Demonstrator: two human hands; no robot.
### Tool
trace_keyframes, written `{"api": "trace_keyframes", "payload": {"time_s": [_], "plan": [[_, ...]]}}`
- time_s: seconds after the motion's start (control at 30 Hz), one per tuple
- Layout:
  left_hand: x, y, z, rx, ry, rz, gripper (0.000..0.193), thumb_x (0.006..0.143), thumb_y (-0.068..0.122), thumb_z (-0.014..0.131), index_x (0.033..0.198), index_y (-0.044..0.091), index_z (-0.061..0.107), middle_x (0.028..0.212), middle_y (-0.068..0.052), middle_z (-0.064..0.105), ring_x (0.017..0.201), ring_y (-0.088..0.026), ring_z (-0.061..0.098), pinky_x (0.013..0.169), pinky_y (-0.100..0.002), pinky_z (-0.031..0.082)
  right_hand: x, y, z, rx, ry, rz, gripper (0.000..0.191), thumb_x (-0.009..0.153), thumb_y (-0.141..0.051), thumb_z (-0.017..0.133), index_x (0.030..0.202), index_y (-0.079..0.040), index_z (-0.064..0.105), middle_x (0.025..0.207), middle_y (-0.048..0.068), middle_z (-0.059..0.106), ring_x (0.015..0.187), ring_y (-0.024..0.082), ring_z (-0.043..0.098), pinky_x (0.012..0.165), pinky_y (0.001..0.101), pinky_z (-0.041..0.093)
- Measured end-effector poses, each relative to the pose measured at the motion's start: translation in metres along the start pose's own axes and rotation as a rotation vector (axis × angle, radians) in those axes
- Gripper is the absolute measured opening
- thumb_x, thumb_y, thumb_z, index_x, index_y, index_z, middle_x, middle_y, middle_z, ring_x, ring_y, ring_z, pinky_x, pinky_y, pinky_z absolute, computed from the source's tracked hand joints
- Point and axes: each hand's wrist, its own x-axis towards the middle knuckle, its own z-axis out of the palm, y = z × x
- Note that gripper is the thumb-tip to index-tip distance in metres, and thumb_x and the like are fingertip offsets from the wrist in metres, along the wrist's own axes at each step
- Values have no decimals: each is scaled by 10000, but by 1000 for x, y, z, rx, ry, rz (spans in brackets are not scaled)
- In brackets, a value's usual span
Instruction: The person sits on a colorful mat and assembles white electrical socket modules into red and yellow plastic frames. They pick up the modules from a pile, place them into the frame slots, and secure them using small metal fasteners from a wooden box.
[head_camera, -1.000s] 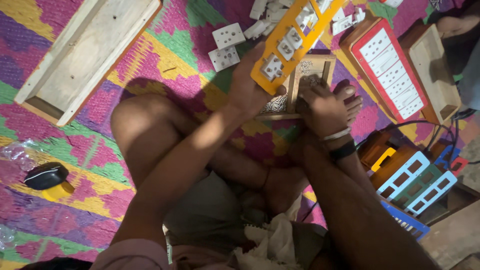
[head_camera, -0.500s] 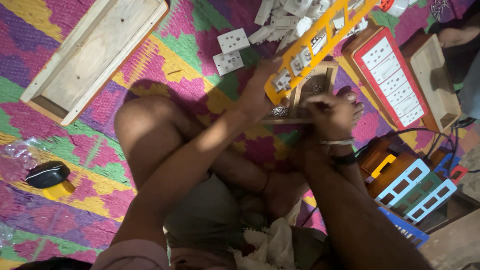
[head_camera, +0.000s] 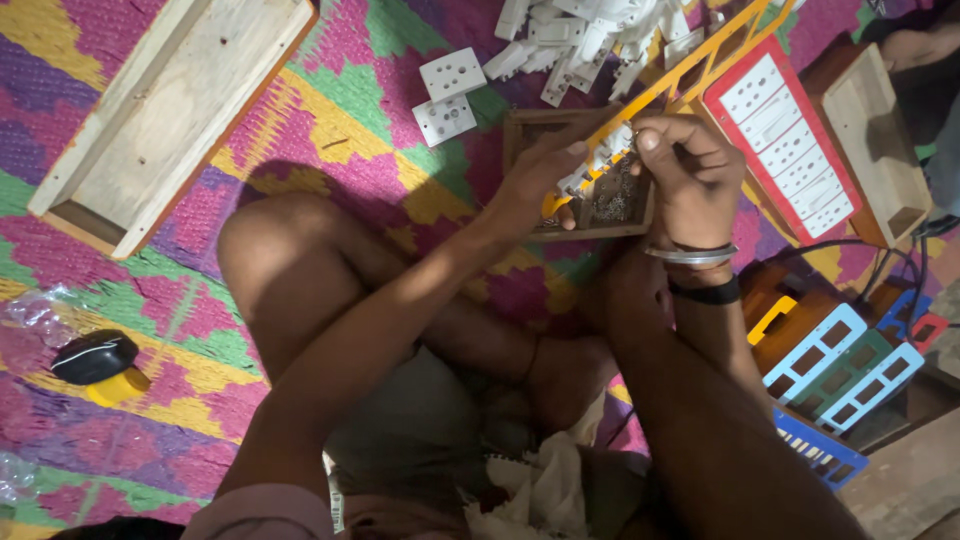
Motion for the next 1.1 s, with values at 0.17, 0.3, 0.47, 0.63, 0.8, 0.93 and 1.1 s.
{"api": "trace_keyframes", "payload": {"time_s": [0.17, 0.3, 0.47, 0.63, 0.8, 0.93, 1.1], "plan": [[1, -5, 0, 50, 41, -56, 626, 1051, 425, 457, 1587, 106, 403, 1239, -63, 660, 1003, -97, 652, 578, -239, 549, 1, 2, 0, -69, 2, -49, 79, 1025, 12, 738, 1085, 61, 730, 1022, 78, 719, 827, 117, 625, 774, 257, 513], [2, -7, 2, 82, 80, -26, 599, 1047, 402, 476, 1564, 104, 424, 1316, -79, 584, 1040, -125, 642, 586, -246, 551, 2, 1, 4, 16, -4, -31, 61, 1025, 9, 724, 1064, 55, 716, 989, 73, 709, 807, 122, 627, 763, 259, 517], [-2, -5, 3, 218, 38, 74, 571, 1071, 391, 461, 1601, 179, 434, 1294, -111, 541, 1064, -133, 603, 625, -233, 562, 0, -2, 4, -15, 1, 18, 54, 1034, 4, 717, 1054, 52, 705, 931, 64, 700, 782, 124, 621, 751, 255, 508], [-5, -4, 0, 280, 62, 25, 566, 1062, 390, 444, 1601, 215, 435, 1304, -131, 509, 1115, -176, 595, 650, -234, 596, -3, -5, 11, -210, 29, -178, 82, 1075, -16, 732, 1081, 39, 672, 984, 50, 674, 879, 124, 613, 824, 262, 511], [0, -10, -1, 227, 5, 195, 525, 1127, 365, 445, 1619, 182, 449, 1486, -171, 554, 1339, -238, 551, 1078, -320, 492, -13, -14, 18, -733, 61, -514, 58, 1083, 8, 745, 1075, 37, 696, 1018, 109, 682, 852, 171, 660, 785, 263, 525], [-2, -12, 1, 114, 26, 90, 536, 1064, 366, 452, 1568, 184, 442, 1426, -146, 543, 1240, -235, 560, 742, -390, 515, -14, -14, 19, -765, 70, -578, 83, 1037, -2, 765, 1025, 32, 690, 995, 118, 693, 857, 183, 671, 779, 289, 531], [-4, -12, 4, 312, 57, 106, 555, 1080, 410, 468, 1593, 199, 460, 1295, -121, 522, 1188, -203, 562, 812, -276, 551, -2, 1, 15, -269, 166, -184, 113, 1062, -43, 734, 991, 7, 662, 860, 49, 656, 725, 115, 579, 673, 289, 485]]}}
